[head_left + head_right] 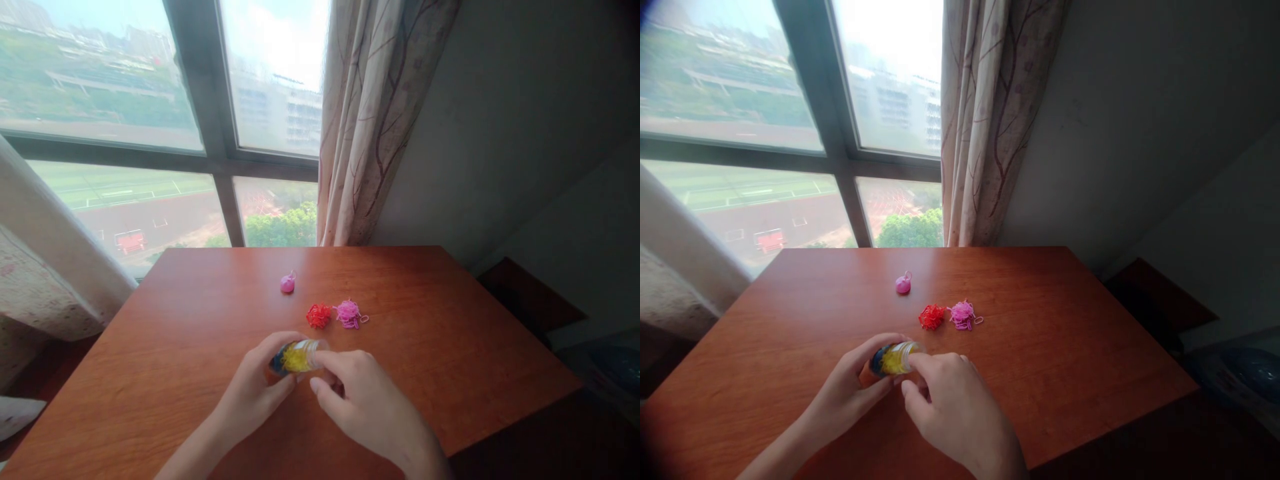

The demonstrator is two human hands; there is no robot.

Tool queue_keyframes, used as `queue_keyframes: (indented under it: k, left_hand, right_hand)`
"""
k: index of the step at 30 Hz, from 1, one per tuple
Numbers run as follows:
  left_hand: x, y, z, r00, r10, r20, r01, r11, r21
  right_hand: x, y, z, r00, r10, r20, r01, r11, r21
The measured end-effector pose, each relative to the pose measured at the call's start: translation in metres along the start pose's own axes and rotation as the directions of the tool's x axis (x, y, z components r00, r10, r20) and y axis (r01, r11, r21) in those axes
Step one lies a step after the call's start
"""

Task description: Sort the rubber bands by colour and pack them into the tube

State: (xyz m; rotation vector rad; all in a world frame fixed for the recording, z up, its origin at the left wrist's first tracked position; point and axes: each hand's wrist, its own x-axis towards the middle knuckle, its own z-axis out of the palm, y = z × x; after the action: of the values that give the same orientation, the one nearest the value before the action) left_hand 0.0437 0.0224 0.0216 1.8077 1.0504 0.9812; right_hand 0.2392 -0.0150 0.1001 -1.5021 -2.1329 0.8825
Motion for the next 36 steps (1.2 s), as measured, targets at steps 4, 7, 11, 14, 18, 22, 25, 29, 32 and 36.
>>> queue_keyframes:
  k: [4,7,11,14,18,22,25,29,32,36]
  left_hand:
    - [0.0,0.0,0.0,1.0,-0.025,0.001,0.025,0.999,-0.046]
    - [0.0,-0.001,-0.001,0.998,-0.05,-0.032,0.047,0.996,-0.071]
    - [0.0,-0.002,-0.001,0.994,-0.079,-0.07,0.071,0.992,-0.108]
    - [0.0,-0.003,0.0,0.991,-0.1,-0.084,0.087,0.985,-0.147]
    - [-0.001,-0.005,0.0,0.991,-0.114,-0.068,0.102,0.982,-0.161]
    - [0.0,-0.005,0.0,0.994,-0.098,-0.05,0.089,0.984,-0.155]
    - [0.001,-0.003,0.0,0.994,-0.097,-0.044,0.089,0.983,-0.16]
    - [0.0,-0.002,0.0,0.994,-0.101,-0.035,0.094,0.981,-0.168]
    - [0.0,-0.002,0.0,0.994,-0.108,-0.034,0.101,0.98,-0.173]
    - [0.0,0.0,0.001,0.994,-0.11,-0.026,0.104,0.977,-0.186]
  right_hand:
    - [0.0,0.001,0.002,0.999,-0.021,-0.048,0.02,1.0,-0.013]
    - [0.0,0.002,0.001,0.993,-0.05,-0.109,0.05,0.999,-0.002]
    - [-0.001,0.003,-0.001,0.984,-0.077,-0.161,0.081,0.997,0.016]
    - [-0.001,0.004,-0.001,0.98,-0.09,-0.175,0.094,0.995,0.016]
    - [0.0,0.009,0.0,0.968,-0.113,-0.224,0.121,0.992,0.022]
    - [0.004,0.012,0.001,0.949,-0.13,-0.289,0.145,0.989,0.032]
    - [0.006,0.012,0.001,0.94,-0.14,-0.311,0.157,0.987,0.029]
    - [0.006,0.012,0.001,0.928,-0.145,-0.344,0.164,0.986,0.025]
    - [0.007,0.012,0.0,0.927,-0.147,-0.345,0.165,0.986,0.021]
    - [0.009,0.012,0.002,0.932,-0.151,-0.33,0.162,0.987,0.006]
